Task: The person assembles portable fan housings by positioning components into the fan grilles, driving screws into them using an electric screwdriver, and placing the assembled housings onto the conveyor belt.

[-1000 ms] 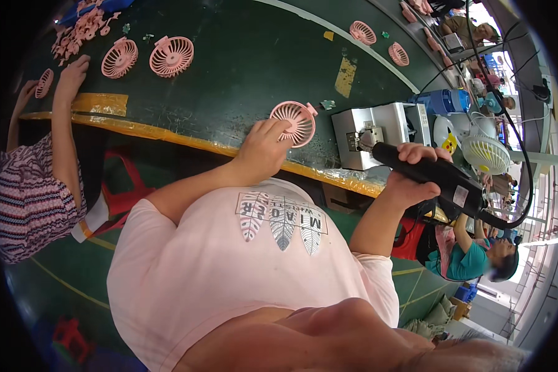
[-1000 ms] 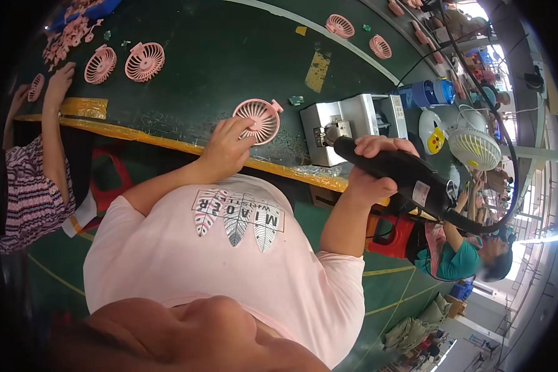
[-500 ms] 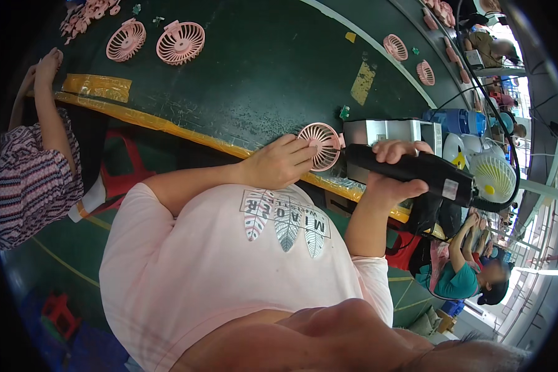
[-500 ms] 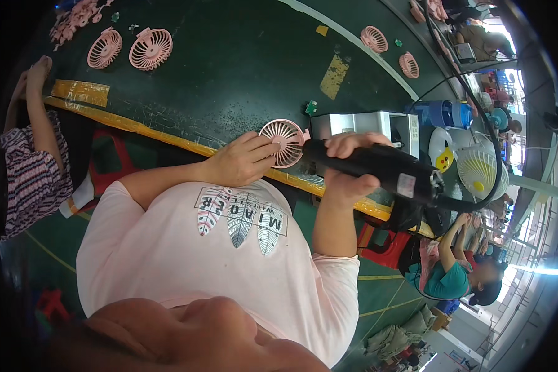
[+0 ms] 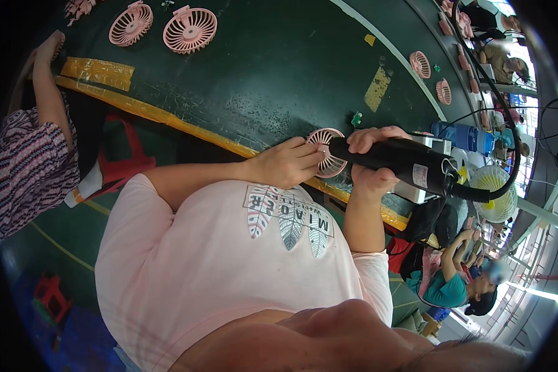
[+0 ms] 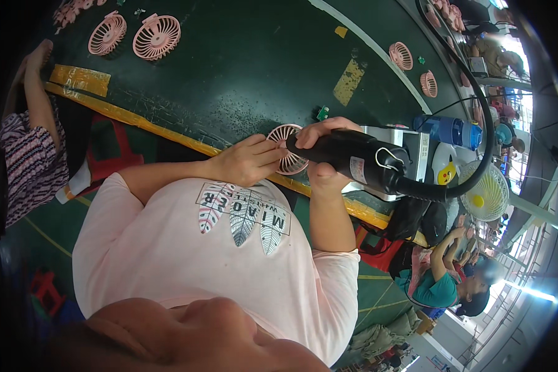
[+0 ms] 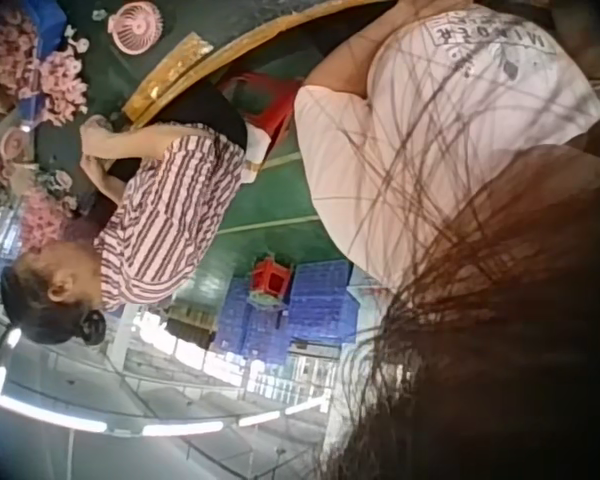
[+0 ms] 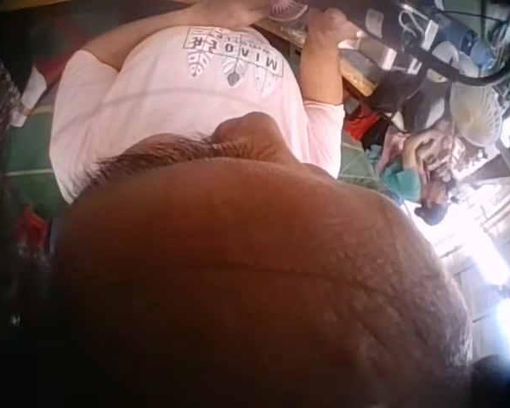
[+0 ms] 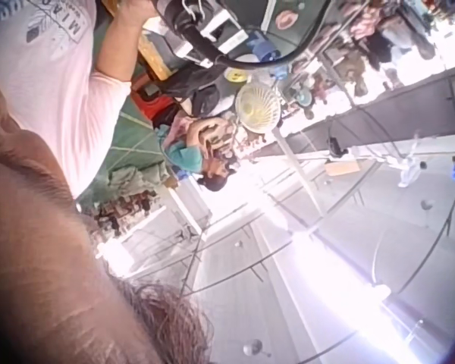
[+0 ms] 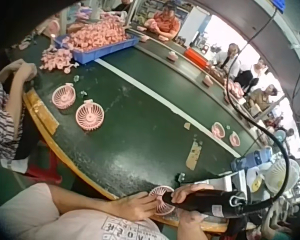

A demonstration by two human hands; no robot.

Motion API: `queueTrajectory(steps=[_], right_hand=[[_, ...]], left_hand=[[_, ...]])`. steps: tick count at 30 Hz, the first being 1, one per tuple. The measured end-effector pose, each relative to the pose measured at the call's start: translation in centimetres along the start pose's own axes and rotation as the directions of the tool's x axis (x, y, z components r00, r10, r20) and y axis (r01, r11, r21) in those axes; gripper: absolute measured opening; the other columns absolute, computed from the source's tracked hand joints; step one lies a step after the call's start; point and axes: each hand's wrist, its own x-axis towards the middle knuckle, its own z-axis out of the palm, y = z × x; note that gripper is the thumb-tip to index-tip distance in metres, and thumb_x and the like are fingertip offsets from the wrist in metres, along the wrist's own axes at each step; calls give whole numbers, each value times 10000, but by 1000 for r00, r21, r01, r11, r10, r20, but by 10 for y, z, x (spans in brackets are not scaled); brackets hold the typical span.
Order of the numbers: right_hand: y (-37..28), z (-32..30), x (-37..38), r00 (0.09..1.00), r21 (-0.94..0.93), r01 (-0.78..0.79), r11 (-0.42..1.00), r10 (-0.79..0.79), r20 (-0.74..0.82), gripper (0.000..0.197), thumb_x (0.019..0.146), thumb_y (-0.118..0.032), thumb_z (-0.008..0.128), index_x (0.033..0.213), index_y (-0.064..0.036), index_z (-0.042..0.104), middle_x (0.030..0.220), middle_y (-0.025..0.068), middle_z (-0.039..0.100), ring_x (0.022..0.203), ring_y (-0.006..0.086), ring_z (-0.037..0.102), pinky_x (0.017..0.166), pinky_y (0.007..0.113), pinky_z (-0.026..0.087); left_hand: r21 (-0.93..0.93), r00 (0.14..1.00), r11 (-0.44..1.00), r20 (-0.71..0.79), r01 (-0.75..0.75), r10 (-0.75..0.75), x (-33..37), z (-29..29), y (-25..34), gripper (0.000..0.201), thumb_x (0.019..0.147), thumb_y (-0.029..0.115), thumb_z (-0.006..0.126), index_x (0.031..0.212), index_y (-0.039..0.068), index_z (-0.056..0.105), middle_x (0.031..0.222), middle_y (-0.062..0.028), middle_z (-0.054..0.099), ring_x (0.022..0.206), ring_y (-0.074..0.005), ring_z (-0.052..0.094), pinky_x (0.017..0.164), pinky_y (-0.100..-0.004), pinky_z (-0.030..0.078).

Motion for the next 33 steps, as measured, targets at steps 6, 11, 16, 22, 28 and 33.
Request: queueTrajectory(steps=[6,11,16,22,28,33], right_hand=[[2,3,2,998,-125,-53,991,56,19,641,611,-479,720,969,-33,432,633,82,490,562,202,493,583,336,419],[5,7,2,996,-130,-52,990,60,59,601,602,-433,745,927,-33,435,621,79,481,546,197,481,558,322,414],[2,0,4,998,-159,-52,986,55,11,661,631,-515,690,1023,-47,436,614,63,473,545,186,472,545,316,396],[-50,-28,-11,982,-165,152,975,-168,-90,712,693,-644,533,1127,-99,385,653,45,473,583,170,451,602,334,387],[-87,-44,-19,926,-324,289,901,-348,-142,631,696,-594,583,1069,-107,435,703,45,500,628,173,471,635,308,388],[-75,-53,-14,946,-290,219,932,-276,-172,567,667,-528,651,972,-83,476,684,67,517,622,199,499,625,334,413]], left_hand=[[13,1000,1000,-8,-7,7,-3,3,-2,179,649,109,518,776,-3,574,969,-125,550,945,-231,515,742,-323,407],[-27,1000,1000,-7,7,-8,-2,1,-1,170,664,122,505,776,12,572,981,-128,554,964,-236,509,744,-319,398],[23,999,1000,-34,-13,14,-4,2,-2,159,676,111,499,772,7,572,992,-133,557,950,-236,520,754,-316,399],[-7,999,999,-19,36,-36,-5,-10,6,126,684,80,511,764,0,567,982,-139,550,931,-228,517,760,-314,393],[32,986,986,11,164,-164,7,-12,10,93,671,79,546,734,11,553,1007,-131,509,963,-225,474,756,-321,371],[28,983,982,9,185,-186,6,-9,10,103,659,90,575,724,14,553,1003,-118,503,950,-213,476,743,-312,371]])
